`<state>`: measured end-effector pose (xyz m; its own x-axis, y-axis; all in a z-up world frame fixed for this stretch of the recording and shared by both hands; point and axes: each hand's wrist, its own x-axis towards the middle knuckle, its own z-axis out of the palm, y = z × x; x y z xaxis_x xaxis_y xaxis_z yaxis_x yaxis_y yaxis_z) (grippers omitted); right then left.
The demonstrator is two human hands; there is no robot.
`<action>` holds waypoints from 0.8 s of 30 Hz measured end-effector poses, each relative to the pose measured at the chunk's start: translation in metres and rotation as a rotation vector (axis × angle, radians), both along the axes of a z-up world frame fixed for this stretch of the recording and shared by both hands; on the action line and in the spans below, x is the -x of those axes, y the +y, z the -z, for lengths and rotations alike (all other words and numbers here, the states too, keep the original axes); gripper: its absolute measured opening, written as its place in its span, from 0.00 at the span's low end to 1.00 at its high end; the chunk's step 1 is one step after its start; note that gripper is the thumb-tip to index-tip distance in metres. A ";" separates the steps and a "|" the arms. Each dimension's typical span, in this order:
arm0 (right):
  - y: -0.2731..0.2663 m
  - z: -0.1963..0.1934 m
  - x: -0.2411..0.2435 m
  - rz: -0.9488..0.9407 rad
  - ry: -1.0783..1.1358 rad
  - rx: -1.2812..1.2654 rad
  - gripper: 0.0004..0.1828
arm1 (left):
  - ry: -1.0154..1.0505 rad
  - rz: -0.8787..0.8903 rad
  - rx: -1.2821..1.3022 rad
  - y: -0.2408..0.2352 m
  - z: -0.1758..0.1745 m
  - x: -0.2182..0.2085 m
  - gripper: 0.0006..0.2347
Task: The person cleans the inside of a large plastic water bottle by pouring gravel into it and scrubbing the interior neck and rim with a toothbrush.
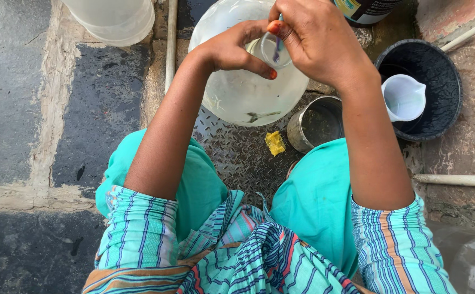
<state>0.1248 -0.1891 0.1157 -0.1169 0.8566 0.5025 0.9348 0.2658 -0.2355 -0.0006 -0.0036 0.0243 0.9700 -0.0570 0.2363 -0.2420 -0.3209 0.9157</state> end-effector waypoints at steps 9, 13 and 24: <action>0.011 0.027 -0.012 0.148 0.360 -0.017 0.12 | -0.010 -0.099 -0.086 -0.013 0.008 -0.006 0.34; 0.019 0.046 -0.018 0.153 0.710 -0.112 0.16 | -0.104 -0.162 -0.128 -0.010 0.014 -0.008 0.30; 0.031 0.079 -0.032 -0.021 0.997 -0.248 0.15 | -0.134 -0.253 -0.095 0.008 0.023 -0.006 0.30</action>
